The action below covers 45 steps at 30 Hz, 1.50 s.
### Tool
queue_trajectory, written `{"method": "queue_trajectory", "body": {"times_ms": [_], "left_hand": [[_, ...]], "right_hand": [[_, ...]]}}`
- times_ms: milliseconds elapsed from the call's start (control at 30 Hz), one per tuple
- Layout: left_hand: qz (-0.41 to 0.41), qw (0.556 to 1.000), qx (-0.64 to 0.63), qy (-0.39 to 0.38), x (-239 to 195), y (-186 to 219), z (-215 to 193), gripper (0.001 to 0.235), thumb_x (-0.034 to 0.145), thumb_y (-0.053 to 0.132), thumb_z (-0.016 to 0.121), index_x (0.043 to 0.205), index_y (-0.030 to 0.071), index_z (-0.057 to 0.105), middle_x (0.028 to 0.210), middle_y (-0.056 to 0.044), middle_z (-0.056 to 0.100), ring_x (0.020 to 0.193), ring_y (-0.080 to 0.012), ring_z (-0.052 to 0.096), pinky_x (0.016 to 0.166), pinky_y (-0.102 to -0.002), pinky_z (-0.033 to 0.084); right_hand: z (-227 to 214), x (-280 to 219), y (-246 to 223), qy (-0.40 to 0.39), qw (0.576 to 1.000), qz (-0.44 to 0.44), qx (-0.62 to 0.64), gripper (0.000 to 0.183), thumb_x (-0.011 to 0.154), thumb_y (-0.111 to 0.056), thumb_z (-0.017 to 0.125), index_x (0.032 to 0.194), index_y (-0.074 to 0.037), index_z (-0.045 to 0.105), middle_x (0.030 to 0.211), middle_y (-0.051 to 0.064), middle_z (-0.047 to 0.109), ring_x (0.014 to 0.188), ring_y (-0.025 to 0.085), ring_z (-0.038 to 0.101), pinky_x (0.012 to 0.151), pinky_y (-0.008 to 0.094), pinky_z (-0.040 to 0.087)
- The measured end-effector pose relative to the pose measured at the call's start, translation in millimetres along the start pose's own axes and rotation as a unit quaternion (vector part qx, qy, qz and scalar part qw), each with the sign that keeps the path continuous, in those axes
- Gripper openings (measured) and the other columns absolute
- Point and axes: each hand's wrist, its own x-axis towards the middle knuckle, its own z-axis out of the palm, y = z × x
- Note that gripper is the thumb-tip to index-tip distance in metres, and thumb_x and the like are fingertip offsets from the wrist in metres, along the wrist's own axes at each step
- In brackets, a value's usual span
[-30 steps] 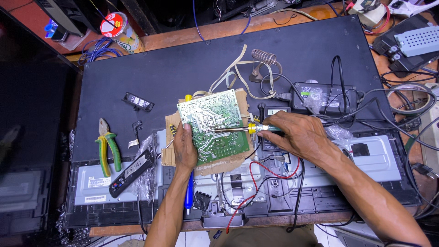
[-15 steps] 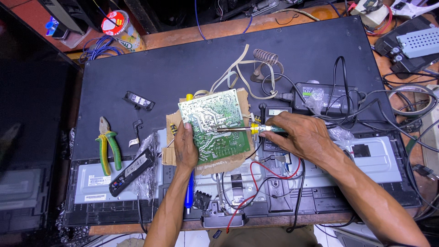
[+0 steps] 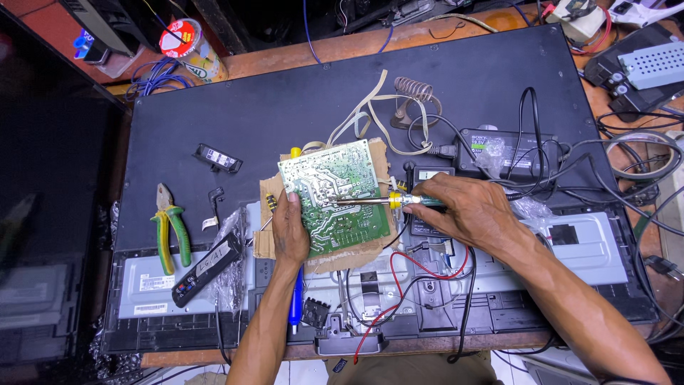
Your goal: The person solders a green circuit board using a soldering iron and a desoldering pump. They repeatedly heat solder joints and use the pump to remove molten solder, flipping the board to work on both sides.
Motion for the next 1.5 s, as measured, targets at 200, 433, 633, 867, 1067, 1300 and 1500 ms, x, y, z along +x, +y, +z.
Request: {"method": "queue_trajectory", "body": {"times_ms": [200,433,633,867,1067,1300,1500], "left_hand": [[0.004,1.000,0.004,0.003,0,0,0,0.053,0.108,0.046,0.030,0.121,0.007,0.064,0.101,-0.022,0.067,0.107,-0.0308,0.063,0.100,-0.051,0.045],[0.011,1.000,0.002,0.005,0,0,0,0.050,0.109,0.043,0.031,0.120,0.007,0.064,0.101,-0.021,0.067,0.107,-0.0294,0.063,0.099,-0.050,0.045],[0.005,1.000,-0.004,0.001,-2,2,0,0.051,0.108,0.044,0.030,0.120,0.008,0.064,0.101,-0.019,0.066,0.106,-0.0265,0.061,0.099,-0.049,0.045],[0.011,1.000,-0.007,0.000,0,1,0,0.052,0.108,0.044,0.030,0.121,0.007,0.064,0.104,-0.019,0.067,0.109,-0.0277,0.062,0.101,-0.050,0.045],[0.006,1.000,-0.008,-0.004,-1,-5,1,0.054,0.108,0.046,0.030,0.123,0.008,0.064,0.106,-0.019,0.067,0.110,-0.0283,0.061,0.101,-0.050,0.044],[0.005,1.000,-0.007,-0.001,-1,-6,0,0.053,0.108,0.046,0.030,0.120,0.007,0.064,0.102,-0.020,0.066,0.107,-0.0280,0.061,0.099,-0.050,0.045],[0.008,1.000,-0.007,-0.001,-2,-9,2,0.053,0.108,0.046,0.030,0.120,0.008,0.064,0.102,-0.018,0.066,0.107,-0.0270,0.061,0.100,-0.049,0.045]], "right_hand": [[-3,4,0,-0.005,1.000,0.001,0.007,0.011,0.092,-0.032,0.074,0.097,-0.022,0.075,0.085,0.002,0.077,0.074,0.028,0.074,0.067,0.037,0.058],[-5,8,0,-0.016,1.000,-0.002,-0.004,0.013,0.093,-0.035,0.072,0.099,-0.023,0.075,0.084,0.001,0.076,0.074,0.027,0.074,0.068,0.036,0.059],[-7,7,-2,-0.012,1.000,-0.008,-0.006,0.012,0.092,-0.032,0.074,0.098,-0.021,0.075,0.083,0.003,0.076,0.073,0.028,0.074,0.067,0.037,0.058],[-6,6,-1,-0.004,1.000,-0.016,0.001,0.012,0.091,-0.032,0.075,0.098,-0.022,0.075,0.084,0.001,0.076,0.074,0.026,0.074,0.068,0.035,0.058],[-5,2,-1,-0.002,1.000,-0.010,-0.005,0.012,0.091,-0.033,0.075,0.097,-0.022,0.074,0.084,0.002,0.076,0.075,0.027,0.074,0.069,0.036,0.059],[0,1,2,0.013,1.000,-0.015,-0.005,0.012,0.091,-0.031,0.075,0.099,-0.022,0.074,0.086,0.002,0.076,0.075,0.028,0.074,0.068,0.037,0.059],[-5,0,0,0.025,1.000,-0.007,-0.008,0.013,0.091,-0.032,0.076,0.099,-0.022,0.074,0.085,0.001,0.076,0.076,0.026,0.074,0.068,0.035,0.058]]}}
